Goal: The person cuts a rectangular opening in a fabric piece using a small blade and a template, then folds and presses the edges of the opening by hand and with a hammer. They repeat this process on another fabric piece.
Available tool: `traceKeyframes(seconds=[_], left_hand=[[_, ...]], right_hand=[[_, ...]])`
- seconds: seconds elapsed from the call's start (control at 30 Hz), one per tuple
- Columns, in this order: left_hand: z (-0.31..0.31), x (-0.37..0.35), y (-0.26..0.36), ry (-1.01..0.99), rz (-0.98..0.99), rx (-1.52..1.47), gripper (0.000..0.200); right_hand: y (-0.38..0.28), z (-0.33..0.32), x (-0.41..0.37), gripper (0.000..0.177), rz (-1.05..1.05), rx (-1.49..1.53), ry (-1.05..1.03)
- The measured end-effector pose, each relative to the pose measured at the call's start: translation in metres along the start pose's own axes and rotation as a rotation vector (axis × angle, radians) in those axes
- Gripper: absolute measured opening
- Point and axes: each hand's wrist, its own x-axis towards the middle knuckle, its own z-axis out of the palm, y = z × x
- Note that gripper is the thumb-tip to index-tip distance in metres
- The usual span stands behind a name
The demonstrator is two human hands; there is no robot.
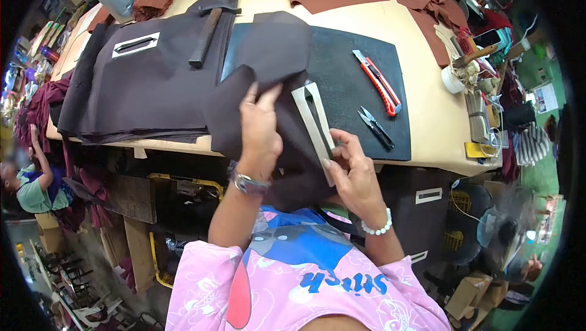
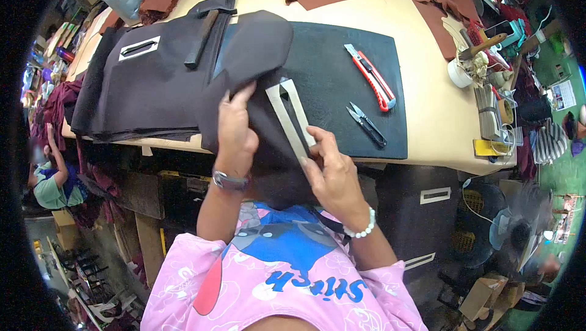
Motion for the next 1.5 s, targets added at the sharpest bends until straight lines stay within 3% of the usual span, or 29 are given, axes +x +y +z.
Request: traceKeyframes(seconds=[0.03, 0.1, 0.17, 0.23, 0.3, 0.4, 0.43, 0.5, 0.6, 0.7, 0.73, 0.83, 0.87, 0.97, 1.07, 1.1, 1.17, 1.27, 1.37, 1.4, 1.5], left_hand=[[-0.007, 0.012, 0.006, 0.023, -0.006, 0.008, 0.032], [-0.035, 0.036, 0.012, 0.026, 0.132, 0.030, 0.025], [-0.055, 0.039, 0.025, 0.114, 0.110, 0.012, 0.025], [-0.072, 0.033, 0.039, 0.042, 0.082, -0.084, 0.021], [-0.083, 0.027, 0.050, 0.083, 0.039, -0.157, 0.028], [-0.093, 0.019, 0.081, -0.074, -0.009, -0.313, 0.047], [-0.098, 0.023, 0.087, -0.062, 0.027, -0.281, 0.064], [-0.103, 0.033, 0.101, -0.103, -0.066, -0.257, 0.067], [-0.096, 0.046, 0.123, -0.406, -0.222, 0.124, 0.067], [-0.068, 0.039, 0.129, -0.423, -0.200, 0.648, 0.060], [-0.058, 0.041, 0.132, -0.534, -0.063, 1.041, 0.060], [-0.055, 0.033, 0.125, -0.639, -0.039, 1.065, 0.055], [-0.054, 0.032, 0.129, -0.618, -0.097, 1.067, 0.058], [-0.056, 0.020, 0.129, -0.516, -0.017, 1.049, 0.050], [-0.042, -0.005, 0.123, -0.489, 0.169, 1.433, 0.038], [-0.035, -0.013, 0.119, -0.478, 0.316, 1.624, 0.032], [-0.045, -0.009, 0.103, -0.526, 0.614, 1.651, 0.026], [-0.062, 0.002, 0.095, -0.484, 0.675, 1.306, 0.018], [-0.073, 0.007, 0.134, -0.125, 0.439, 1.147, 0.018], [-0.091, 0.018, 0.148, -0.095, 0.562, 1.122, 0.018], [-0.124, 0.025, 0.166, 0.011, 0.590, 1.063, 0.021]], right_hand=[[0.006, -0.004, -0.002, 0.044, -0.033, -0.065, -0.007], [0.009, -0.018, 0.003, 0.052, -0.120, -0.238, -0.016], [0.008, -0.027, 0.012, 0.057, -0.206, -0.306, -0.051], [0.003, -0.029, 0.023, 0.060, -0.292, -0.345, -0.110], [-0.002, -0.028, 0.031, 0.063, -0.378, -0.358, -0.158], [-0.010, -0.029, 0.036, 0.067, -0.471, -0.371, -0.200], [-0.011, -0.032, 0.035, 0.068, -0.486, -0.391, -0.203], [-0.012, -0.038, 0.033, 0.070, -0.510, -0.424, -0.214], [-0.010, -0.045, 0.027, 0.071, -0.540, -0.467, -0.234], [-0.006, -0.048, 0.025, 0.071, -0.569, -0.512, -0.229], [-0.005, -0.048, 0.026, 0.071, -0.580, -0.521, -0.224], [-0.005, -0.047, 0.030, 0.070, -0.610, -0.535, -0.205], [-0.006, -0.048, 0.030, 0.070, -0.617, -0.540, -0.200], [-0.006, -0.045, 0.031, 0.070, -0.632, -0.591, -0.203], [-0.006, -0.035, 0.033, 0.070, -0.677, -0.598, -0.182], [-0.007, -0.033, 0.033, 0.070, -0.699, -0.590, -0.171], [-0.010, -0.031, 0.033, 0.069, -0.695, -0.593, -0.169], [-0.008, -0.035, 0.033, 0.069, -0.655, -0.589, -0.173], [-0.001, -0.045, 0.037, 0.070, -0.612, -0.547, -0.142], [0.001, -0.048, 0.039, 0.070, -0.603, -0.528, -0.125], [0.006, -0.051, 0.045, 0.071, -0.572, -0.503, -0.107]])
